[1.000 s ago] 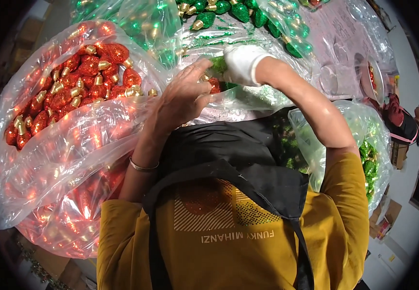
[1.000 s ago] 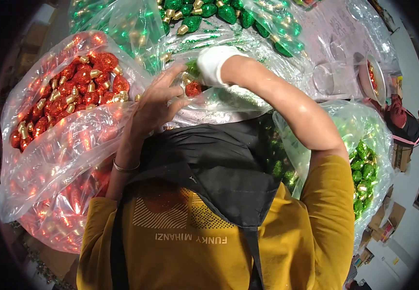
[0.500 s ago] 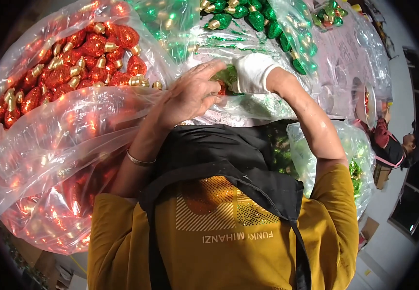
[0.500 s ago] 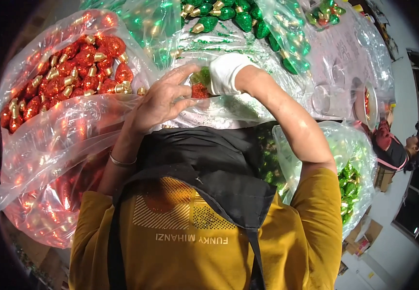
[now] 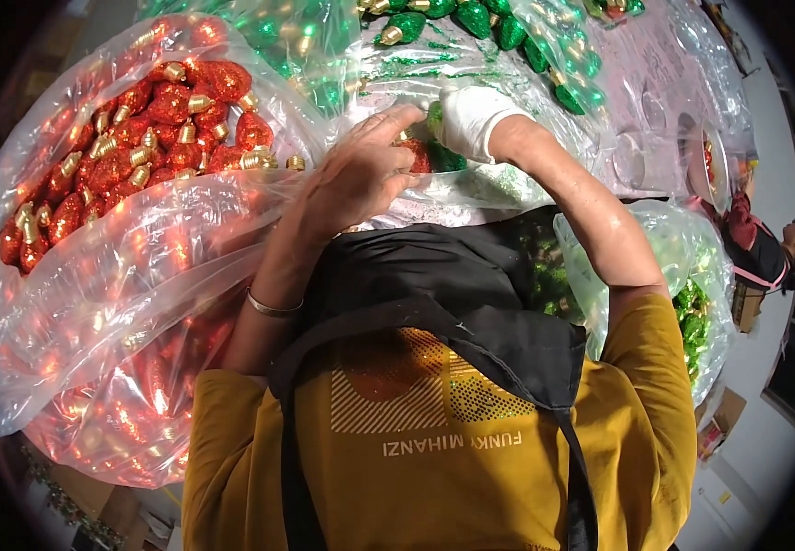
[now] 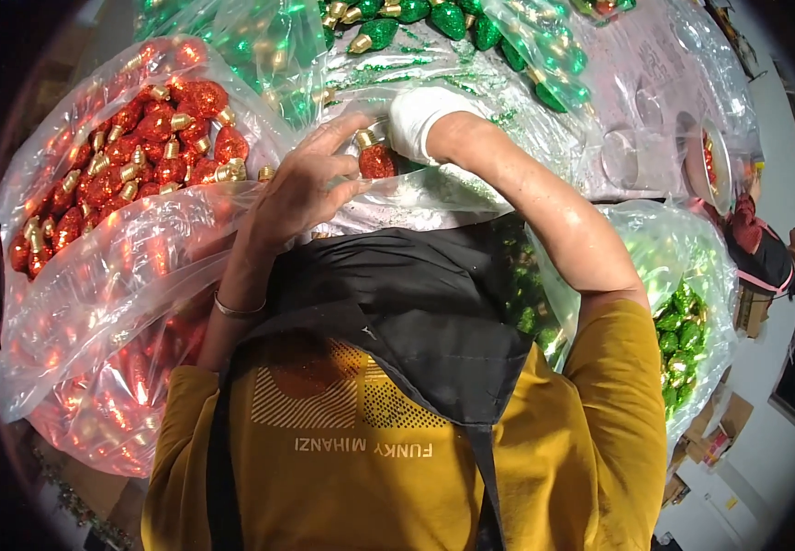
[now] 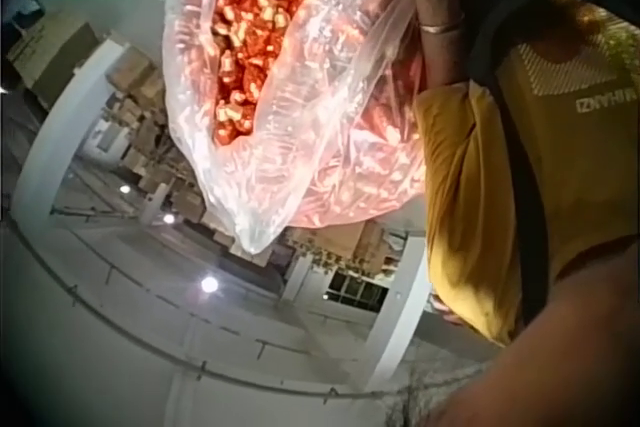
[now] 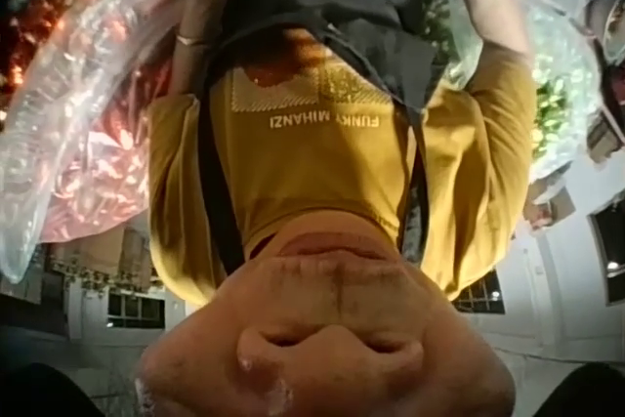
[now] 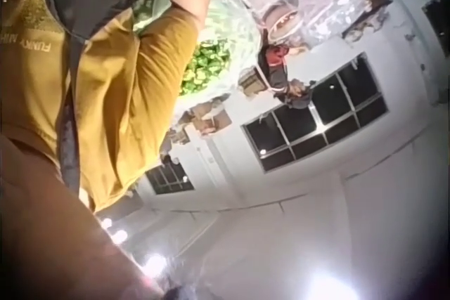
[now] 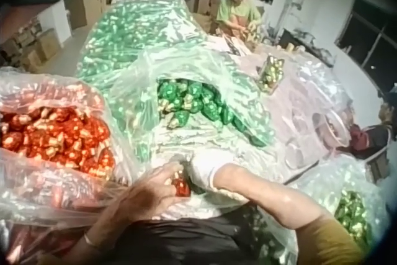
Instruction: Sorting and placing small foil-wrapped items into plastic bags at a packaging station.
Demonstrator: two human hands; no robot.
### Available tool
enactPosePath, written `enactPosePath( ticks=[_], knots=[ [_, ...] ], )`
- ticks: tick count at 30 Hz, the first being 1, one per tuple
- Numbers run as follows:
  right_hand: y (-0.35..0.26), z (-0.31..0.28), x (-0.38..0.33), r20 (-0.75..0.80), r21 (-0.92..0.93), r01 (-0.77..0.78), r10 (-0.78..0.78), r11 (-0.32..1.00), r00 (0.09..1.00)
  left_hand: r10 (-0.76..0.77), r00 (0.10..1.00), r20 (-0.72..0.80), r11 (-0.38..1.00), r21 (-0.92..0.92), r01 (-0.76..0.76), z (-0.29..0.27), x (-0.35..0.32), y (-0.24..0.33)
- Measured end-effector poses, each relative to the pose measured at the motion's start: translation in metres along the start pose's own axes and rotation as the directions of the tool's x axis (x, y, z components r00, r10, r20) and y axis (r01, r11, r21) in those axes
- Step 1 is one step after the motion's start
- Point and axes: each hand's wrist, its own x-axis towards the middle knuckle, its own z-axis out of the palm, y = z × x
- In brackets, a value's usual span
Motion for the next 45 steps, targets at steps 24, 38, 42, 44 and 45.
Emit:
enactPosePath(
  ticks=[24, 38, 42, 44, 45],
  knots=[
    [0.027, 0.018, 0.013, 0.142, 0.162, 0.368, -0.390, 0.916, 0.910, 0.029, 0.999, -0.040, 0.999, 0.043, -0.028, 0.003, -0.007, -0.008],
    [-0.007, -0.003, -0.011, 0.037, -0.138, 0.058, -0.053, 0.989, 0.998, 0.009, 1.000, 0.008, 1.000, -0.024, -0.009, 0.002, -0.002, -0.004],
    [-0.004, -0.003, -0.004, 0.154, -0.131, -0.030, 0.051, 0.991, 0.987, 0.034, 0.999, 0.012, 0.999, -0.026, -0.034, 0.000, -0.003, -0.005],
    [0.000, -0.005, -0.004, 0.178, -0.123, -0.064, 0.085, 0.990, 0.980, 0.030, 0.999, 0.017, 0.999, -0.025, -0.029, 0.000, -0.001, -0.002],
    [0.002, -0.003, -0.009, 0.130, -0.127, -0.024, 0.040, 0.992, 0.991, 0.028, 0.999, 0.020, 0.999, -0.025, -0.027, 0.000, -0.001, -0.002]
  ],
)
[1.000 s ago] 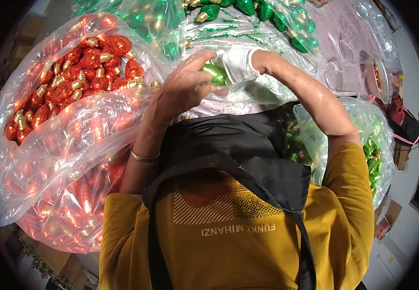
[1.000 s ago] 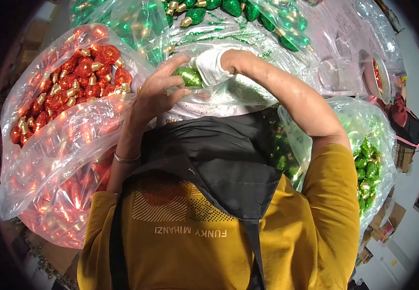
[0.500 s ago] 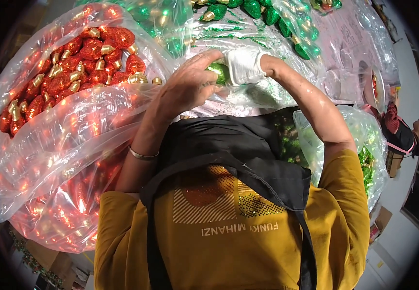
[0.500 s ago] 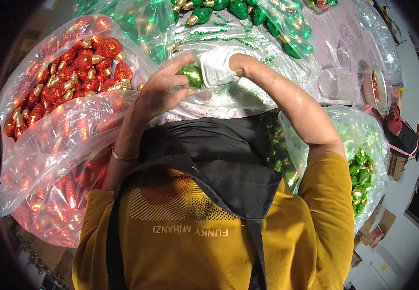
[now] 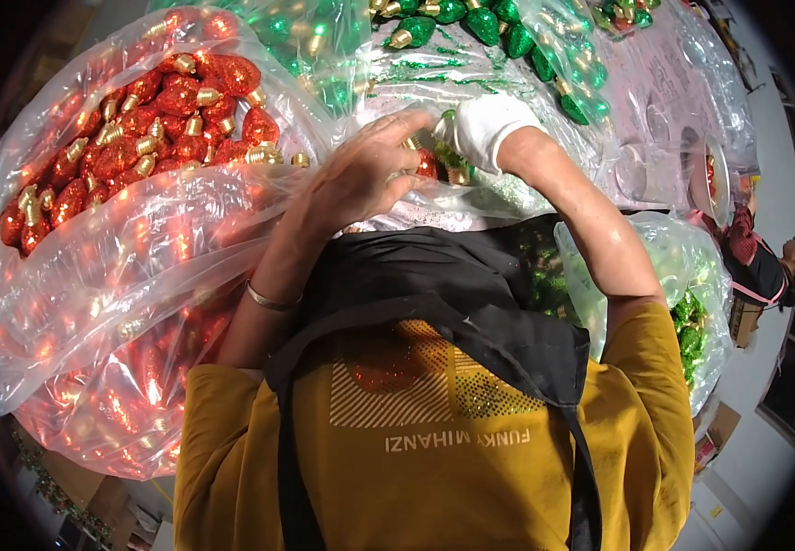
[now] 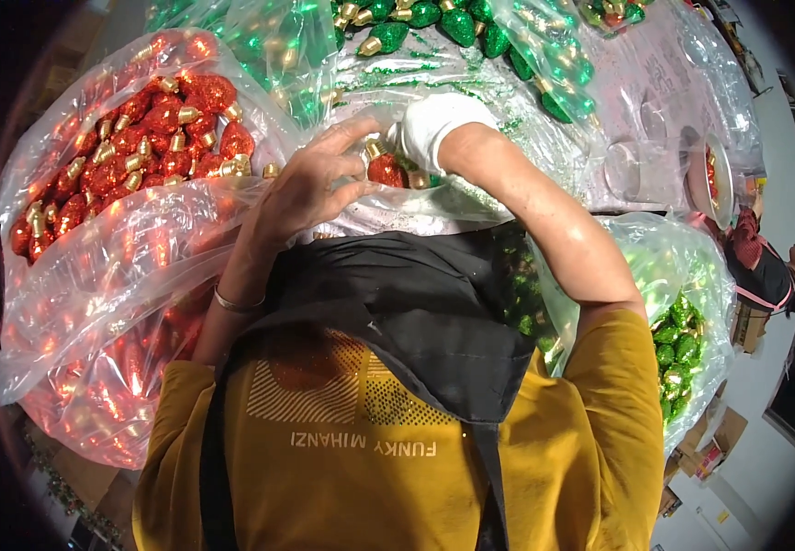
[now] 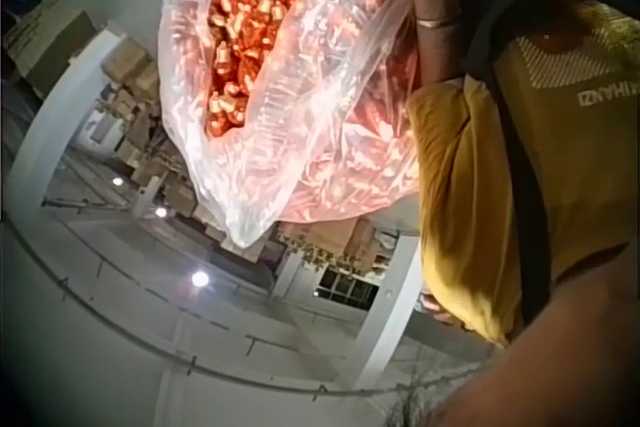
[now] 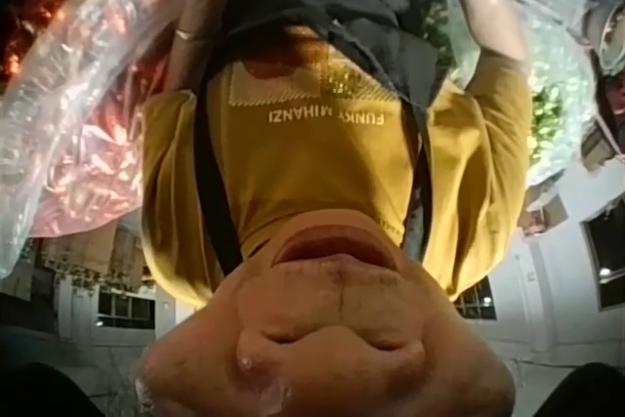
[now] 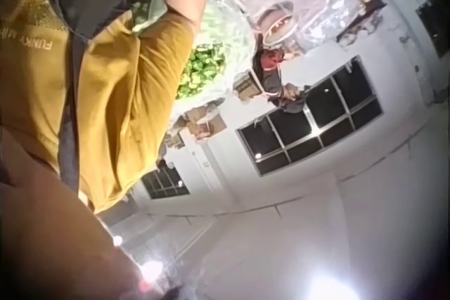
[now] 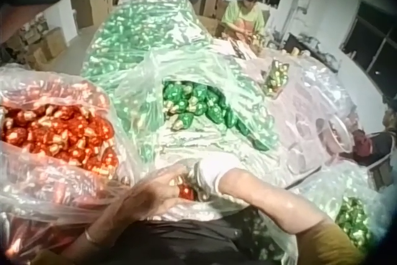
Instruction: Sorting and placing small foil-wrapped items into plastic bags at a packaging station.
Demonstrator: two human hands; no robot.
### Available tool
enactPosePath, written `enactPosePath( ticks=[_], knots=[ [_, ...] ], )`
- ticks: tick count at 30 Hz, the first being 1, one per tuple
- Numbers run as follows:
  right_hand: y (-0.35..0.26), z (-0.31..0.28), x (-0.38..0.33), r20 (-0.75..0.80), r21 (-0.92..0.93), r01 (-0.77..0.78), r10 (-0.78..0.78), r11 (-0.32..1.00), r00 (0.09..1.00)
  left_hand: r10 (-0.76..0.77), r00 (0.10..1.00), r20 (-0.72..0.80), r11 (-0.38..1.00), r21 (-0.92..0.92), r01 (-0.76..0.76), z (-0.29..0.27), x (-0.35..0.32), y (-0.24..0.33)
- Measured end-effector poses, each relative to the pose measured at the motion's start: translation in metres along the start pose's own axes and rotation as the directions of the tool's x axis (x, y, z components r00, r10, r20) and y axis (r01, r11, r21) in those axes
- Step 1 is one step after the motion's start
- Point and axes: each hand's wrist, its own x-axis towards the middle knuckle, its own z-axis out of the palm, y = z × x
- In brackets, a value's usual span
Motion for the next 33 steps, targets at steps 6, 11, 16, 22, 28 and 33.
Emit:
enactPosePath(
  ticks=[6, 11, 16, 22, 28, 33],
  knots=[
    [0.013, 0.014, -0.008, -0.441, -0.114, 0.471, -0.469, 0.875, 0.765, -0.017, 1.000, 0.001, 0.999, 0.045, 0.017, 0.001, -0.003, -0.006],
    [0.018, 0.016, 0.018, -0.082, -0.147, 0.418, -0.432, 0.896, 0.898, -0.014, 1.000, 0.006, 1.000, 0.024, 0.014, 0.003, 0.001, -0.003],
    [0.017, 0.019, 0.033, -0.069, -0.221, 0.333, -0.355, 0.917, 0.932, 0.017, 0.999, -0.032, 1.000, -0.002, -0.017, 0.008, -0.001, -0.008],
    [0.012, 0.022, 0.027, -0.186, -0.038, 0.247, -0.250, 0.968, 0.950, -0.014, 0.999, -0.042, 0.999, -0.043, 0.012, 0.006, 0.000, -0.008],
    [0.012, 0.016, 0.042, -0.134, -0.213, 0.310, -0.342, 0.927, 0.930, -0.033, 0.998, -0.053, 0.999, -0.042, 0.030, 0.003, -0.001, -0.008],
    [0.011, 0.020, 0.048, -0.037, -0.285, 0.299, -0.322, 0.911, 0.946, -0.021, 0.999, -0.033, 1.000, -0.001, 0.021, 0.007, 0.003, -0.007]
  ],
)
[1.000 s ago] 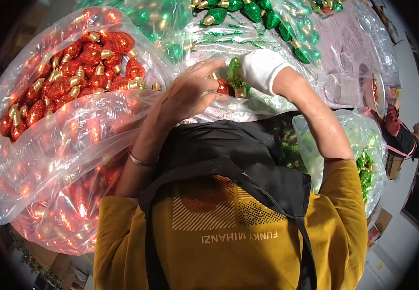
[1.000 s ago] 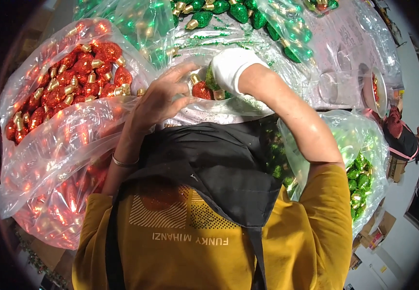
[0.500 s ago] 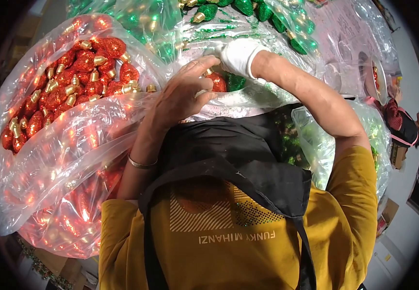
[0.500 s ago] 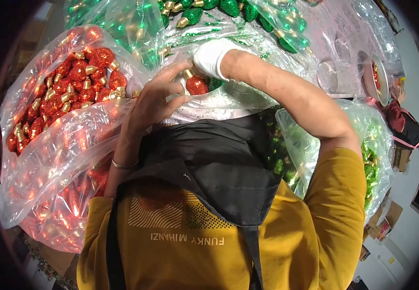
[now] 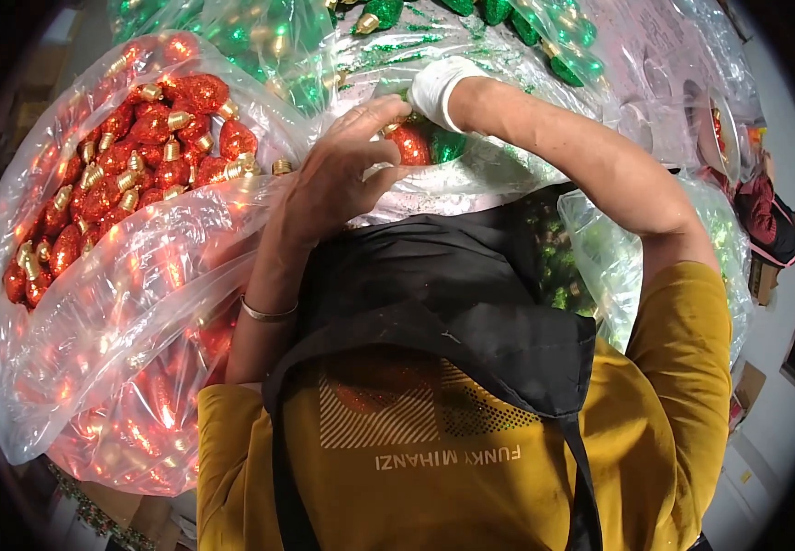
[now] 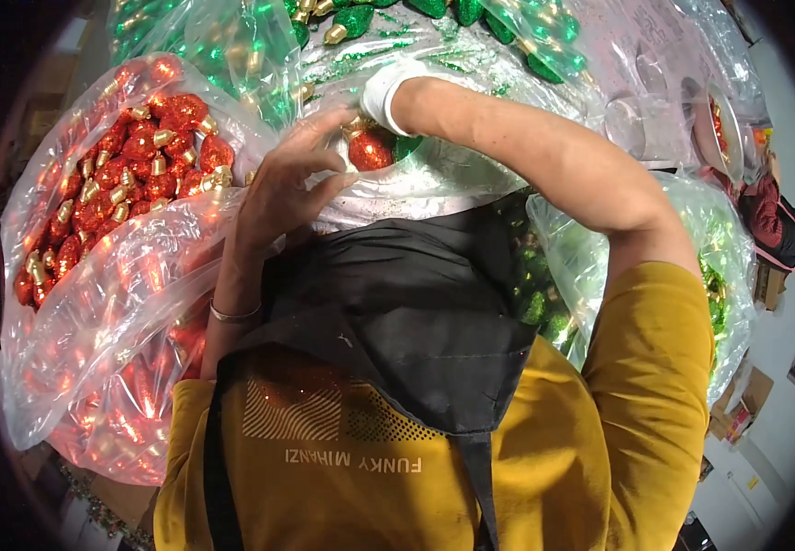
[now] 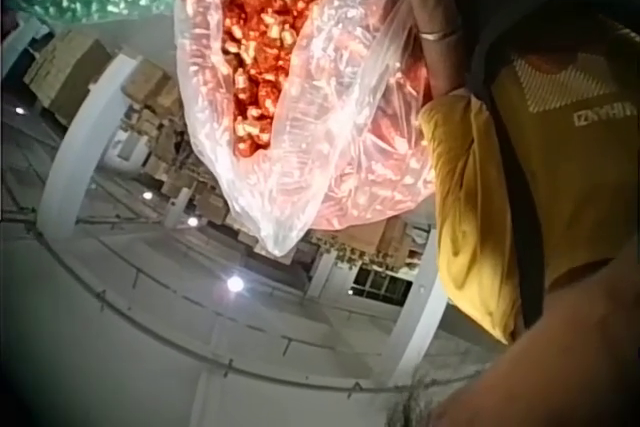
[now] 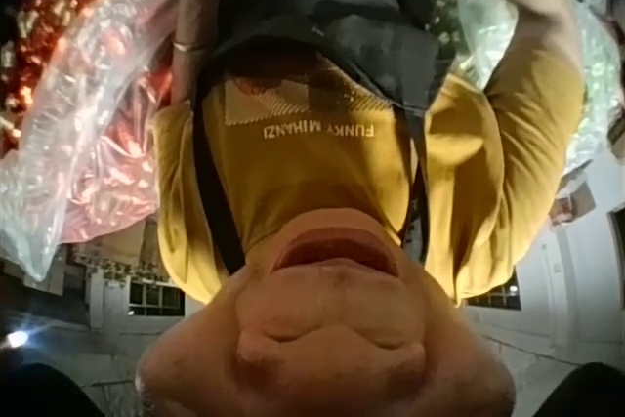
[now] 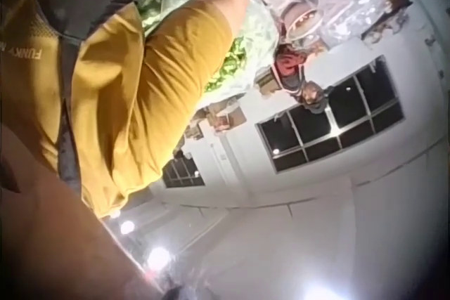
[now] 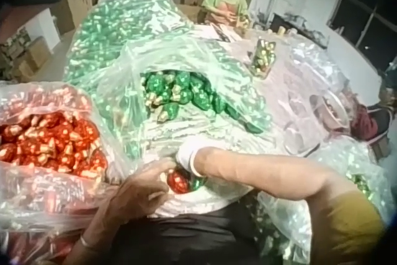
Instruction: Sorting and placing small foil-wrapped items into plastic bags at a packaging station.
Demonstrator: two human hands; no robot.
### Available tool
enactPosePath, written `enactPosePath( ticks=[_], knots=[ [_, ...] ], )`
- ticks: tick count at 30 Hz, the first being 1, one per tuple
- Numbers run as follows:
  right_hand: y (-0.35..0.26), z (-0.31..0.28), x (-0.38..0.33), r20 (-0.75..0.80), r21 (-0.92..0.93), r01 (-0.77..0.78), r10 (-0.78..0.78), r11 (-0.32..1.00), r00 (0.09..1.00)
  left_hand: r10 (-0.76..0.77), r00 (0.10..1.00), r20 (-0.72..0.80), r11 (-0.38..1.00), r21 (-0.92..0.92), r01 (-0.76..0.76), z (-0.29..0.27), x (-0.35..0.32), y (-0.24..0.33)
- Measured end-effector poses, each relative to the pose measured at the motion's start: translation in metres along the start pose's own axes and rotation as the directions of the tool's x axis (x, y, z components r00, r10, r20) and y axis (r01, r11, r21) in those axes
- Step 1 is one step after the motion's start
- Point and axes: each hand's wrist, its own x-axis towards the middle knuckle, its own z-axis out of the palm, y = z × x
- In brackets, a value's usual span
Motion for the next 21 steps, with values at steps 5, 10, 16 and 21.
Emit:
enactPosePath(
  ticks=[5, 10, 16, 21],
  knots=[
    [-0.015, -0.027, -0.024, -0.050, 0.066, -0.029, 0.032, 0.997, 0.998, 0.006, 1.000, -0.012, 0.999, -0.047, -0.006, -0.002, -0.004, 0.001],
    [-0.001, 0.017, 0.007, -0.445, 0.240, 0.345, -0.213, 0.908, 0.870, 0.049, 0.999, -0.016, 0.997, -0.054, -0.049, 0.001, 0.002, 0.006],
    [-0.012, -0.003, 0.003, -0.094, 0.102, 0.026, -0.016, 0.994, 0.995, 0.051, 0.994, -0.096, 0.955, 0.296, -0.020, 0.001, -0.002, 0.012],
    [-0.015, -0.002, 0.005, -0.160, 0.388, 0.188, -0.135, 0.902, 0.978, 0.037, 0.991, -0.128, 0.983, 0.182, -0.013, 0.002, -0.005, 0.003]
  ],
)
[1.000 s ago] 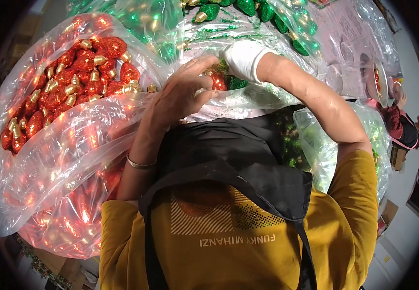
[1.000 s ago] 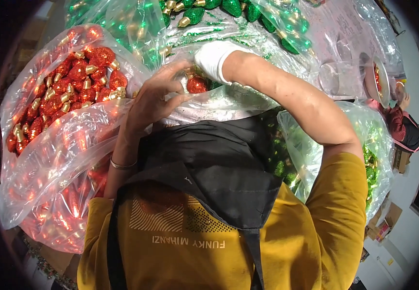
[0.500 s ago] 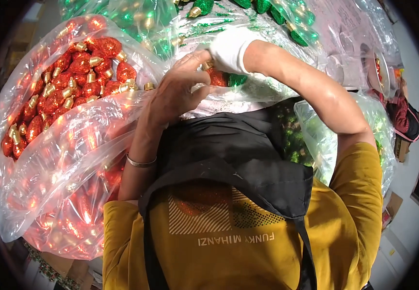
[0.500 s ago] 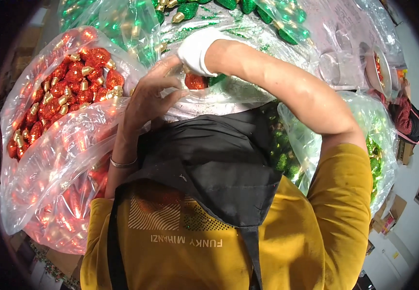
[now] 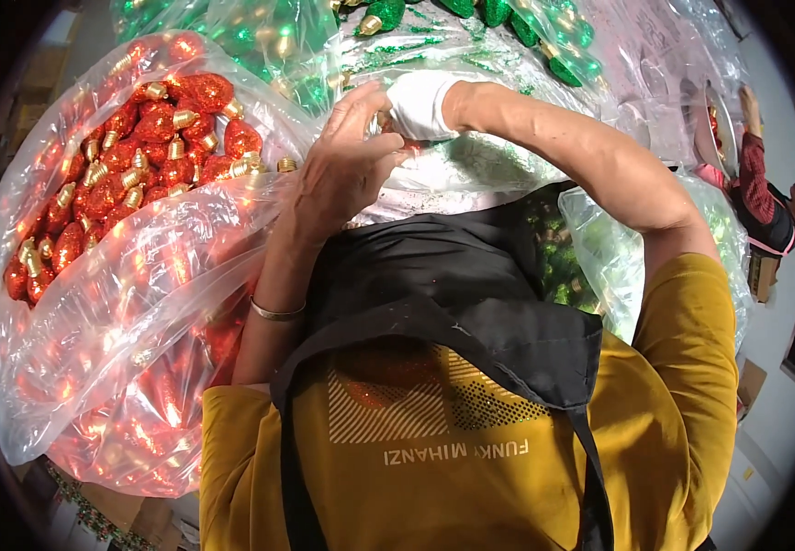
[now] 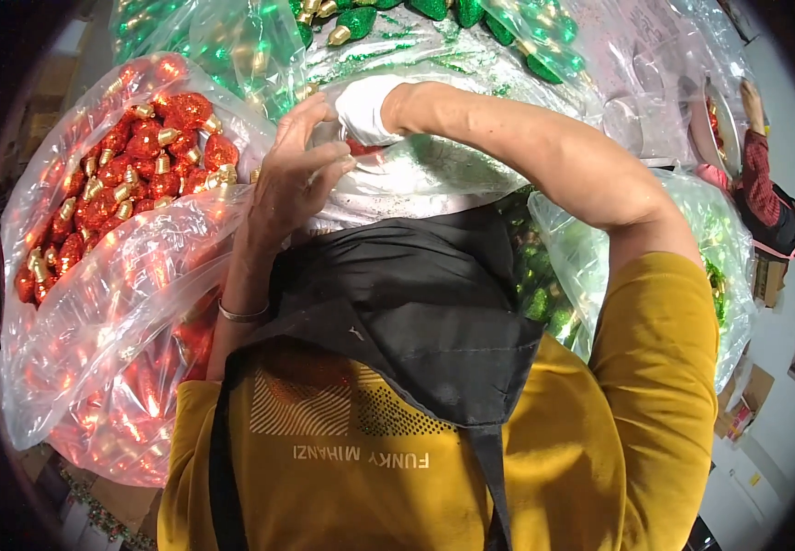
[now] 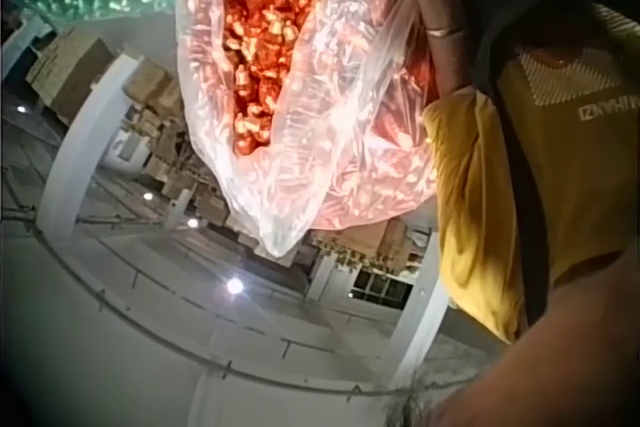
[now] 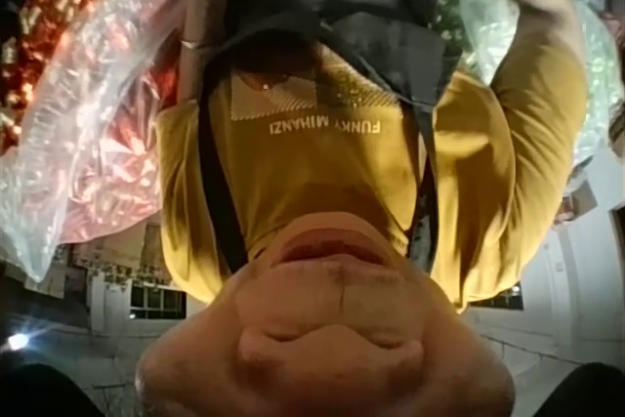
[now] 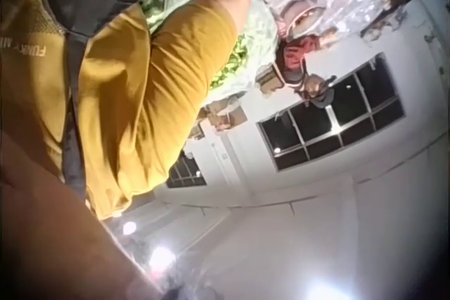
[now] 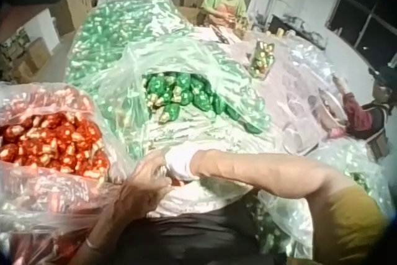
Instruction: Sorting and placing small foil-wrapped items into plastic bags at a packaging station.
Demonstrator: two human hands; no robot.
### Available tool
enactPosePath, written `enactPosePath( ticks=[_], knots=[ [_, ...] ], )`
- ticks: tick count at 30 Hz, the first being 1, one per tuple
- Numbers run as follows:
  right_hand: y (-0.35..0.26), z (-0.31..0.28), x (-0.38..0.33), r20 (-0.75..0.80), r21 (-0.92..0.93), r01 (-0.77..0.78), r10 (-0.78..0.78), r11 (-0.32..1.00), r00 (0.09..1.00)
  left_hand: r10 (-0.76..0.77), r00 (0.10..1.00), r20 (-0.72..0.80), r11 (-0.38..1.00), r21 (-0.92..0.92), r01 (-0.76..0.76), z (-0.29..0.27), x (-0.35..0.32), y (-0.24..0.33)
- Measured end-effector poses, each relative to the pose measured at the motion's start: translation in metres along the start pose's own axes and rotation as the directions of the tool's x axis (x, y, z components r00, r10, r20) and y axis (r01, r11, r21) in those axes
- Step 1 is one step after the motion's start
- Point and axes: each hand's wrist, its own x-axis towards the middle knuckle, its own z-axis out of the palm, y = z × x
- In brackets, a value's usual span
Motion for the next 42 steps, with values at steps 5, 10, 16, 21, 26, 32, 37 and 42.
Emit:
enactPosePath(
  ticks=[5, 10, 16, 21, 26, 32, 37, 42],
  knots=[
    [-0.002, 0.002, 0.016, 0.083, 0.061, -0.032, 0.026, 0.998, 0.996, 0.044, 0.999, -0.001, 0.995, -0.091, -0.044, -0.004, -0.002, -0.013],
    [-0.006, -0.004, 0.016, 0.260, 0.017, -0.035, 0.029, 0.999, 0.965, -0.050, 0.997, -0.062, 0.967, -0.252, 0.033, 0.003, -0.005, -0.011],
    [0.011, 0.012, 0.023, 0.288, 0.271, -0.054, -0.028, 0.961, 0.957, -0.053, 0.997, -0.049, 0.968, -0.247, 0.039, 0.002, -0.008, -0.013],
    [0.053, 0.066, 0.024, 0.076, 0.446, -0.004, -0.034, 0.895, 0.997, -0.035, 0.999, -0.042, 0.965, -0.261, 0.023, -0.001, -0.005, -0.017],
    [0.054, 0.084, 0.040, 0.007, 0.322, 0.247, -0.263, 0.914, 0.965, -0.014, 0.999, -0.029, 0.970, -0.245, 0.007, -0.003, -0.009, -0.010],
    [0.043, 0.062, 0.017, 0.395, 0.620, -0.174, -0.113, 0.765, 0.912, 0.010, 1.000, -0.028, 0.980, -0.200, -0.015, -0.006, -0.012, -0.009],
    [0.035, 0.053, 0.013, 0.352, 0.741, -0.235, -0.065, 0.629, 0.934, 0.030, 0.999, -0.023, 0.983, -0.183, -0.033, -0.007, -0.007, -0.008],
    [0.001, -0.003, 0.005, 0.219, 0.152, 0.076, -0.109, 0.985, 0.970, 0.098, 0.993, -0.061, 0.987, -0.120, -0.105, -0.009, -0.008, -0.008]
  ],
)
